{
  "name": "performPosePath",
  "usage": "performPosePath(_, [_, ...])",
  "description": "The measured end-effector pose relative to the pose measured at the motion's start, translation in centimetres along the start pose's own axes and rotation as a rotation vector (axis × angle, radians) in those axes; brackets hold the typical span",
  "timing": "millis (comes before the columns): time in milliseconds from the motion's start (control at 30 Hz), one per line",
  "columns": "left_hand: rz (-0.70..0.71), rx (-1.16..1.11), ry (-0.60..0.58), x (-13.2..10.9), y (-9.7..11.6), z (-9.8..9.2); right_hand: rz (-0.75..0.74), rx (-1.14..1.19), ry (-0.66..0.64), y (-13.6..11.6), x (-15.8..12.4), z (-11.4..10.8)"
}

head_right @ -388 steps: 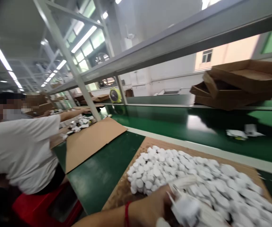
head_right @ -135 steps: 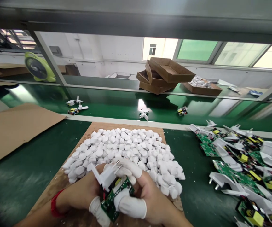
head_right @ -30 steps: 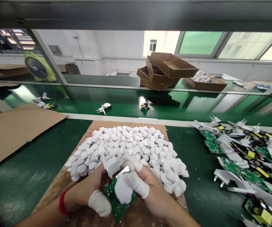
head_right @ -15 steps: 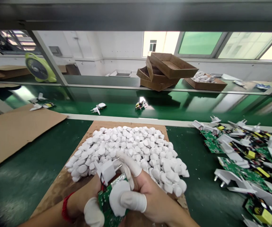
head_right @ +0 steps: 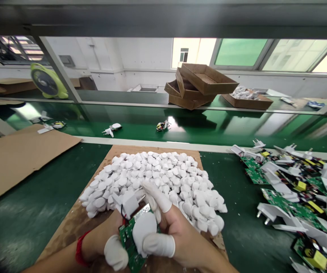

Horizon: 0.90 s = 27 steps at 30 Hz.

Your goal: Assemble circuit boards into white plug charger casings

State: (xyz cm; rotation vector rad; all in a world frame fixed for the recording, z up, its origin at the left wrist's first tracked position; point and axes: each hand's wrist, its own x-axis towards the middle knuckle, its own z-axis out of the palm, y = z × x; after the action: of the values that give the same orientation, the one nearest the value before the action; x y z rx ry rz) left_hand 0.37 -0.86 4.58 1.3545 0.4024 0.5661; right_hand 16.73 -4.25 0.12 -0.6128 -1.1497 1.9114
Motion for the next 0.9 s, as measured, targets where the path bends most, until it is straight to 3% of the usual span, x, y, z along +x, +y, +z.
performPosePath(133, [-0.009, -0.023, 0.002, 0.1, 0.2, 0.3, -0.003, -0.040, 0.038, -0.2, 0.0, 0.0])
performPosePath(433, [-0.102, 0.073, -0.003, -0.4, 0.3, 0.2, -0.007, -0.101, -0.078, -1.8, 0.8, 1.0])
performPosePath(600, [-0.101, 0.117, 0.016, -0.8, 0.1, -0.5, -0.029, -0.190, -0.011, -1.9, 0.5, 0.7])
performPosePath(767, [-0.075, 0.004, 0.074, -0.5, 0.0, -0.3, -0.023, -0.127, -0.005, -1.5, 0.3, 0.5])
performPosePath(900, [-0.120, -0.019, 0.035, -0.4, 0.0, -0.1, -0.075, -0.038, 0.000, -0.9, 0.3, 0.4])
